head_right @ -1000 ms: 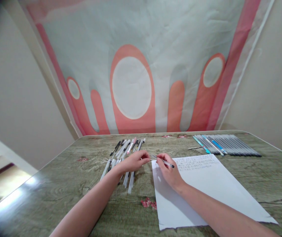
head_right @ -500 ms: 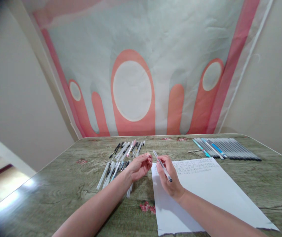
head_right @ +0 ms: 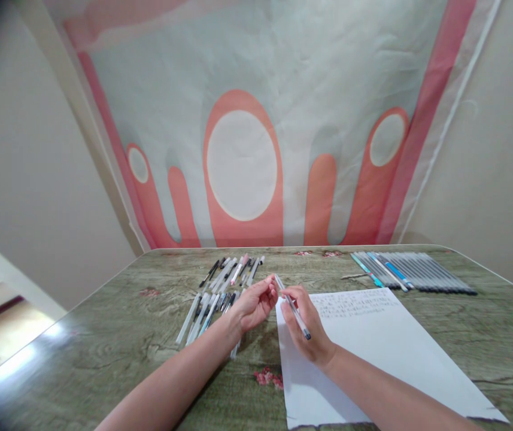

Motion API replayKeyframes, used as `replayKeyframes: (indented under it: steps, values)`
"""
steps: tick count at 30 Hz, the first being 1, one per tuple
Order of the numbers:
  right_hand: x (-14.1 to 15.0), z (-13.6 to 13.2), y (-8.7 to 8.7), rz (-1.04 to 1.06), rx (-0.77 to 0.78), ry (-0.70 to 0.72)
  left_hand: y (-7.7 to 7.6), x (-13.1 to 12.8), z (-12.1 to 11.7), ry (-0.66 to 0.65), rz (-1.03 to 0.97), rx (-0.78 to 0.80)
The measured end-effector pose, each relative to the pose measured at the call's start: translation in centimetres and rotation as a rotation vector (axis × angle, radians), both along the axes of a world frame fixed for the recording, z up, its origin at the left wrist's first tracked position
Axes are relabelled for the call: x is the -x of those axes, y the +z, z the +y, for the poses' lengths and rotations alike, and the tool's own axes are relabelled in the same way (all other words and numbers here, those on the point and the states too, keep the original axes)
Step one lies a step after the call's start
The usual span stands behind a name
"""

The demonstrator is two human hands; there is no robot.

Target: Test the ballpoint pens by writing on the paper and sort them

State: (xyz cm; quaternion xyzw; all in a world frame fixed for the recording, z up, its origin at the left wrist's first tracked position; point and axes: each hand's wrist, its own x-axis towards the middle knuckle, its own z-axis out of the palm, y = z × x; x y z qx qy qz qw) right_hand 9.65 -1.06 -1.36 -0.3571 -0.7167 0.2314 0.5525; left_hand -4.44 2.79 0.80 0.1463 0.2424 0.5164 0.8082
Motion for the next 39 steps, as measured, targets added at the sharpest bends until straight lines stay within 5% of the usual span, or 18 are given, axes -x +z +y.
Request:
replayKeyframes:
  steps: [14,39]
  values:
    - [0.1,-0.2,-0.2,0.004,-0.044,0.022,0.0,-0.2,-0.5,-0.057,0.114,0.021]
    - [-0.1,-0.3,-0.1,-0.037,0.016,0.069,-1.7,0.5,0.6,0.134,0.151,-0.235]
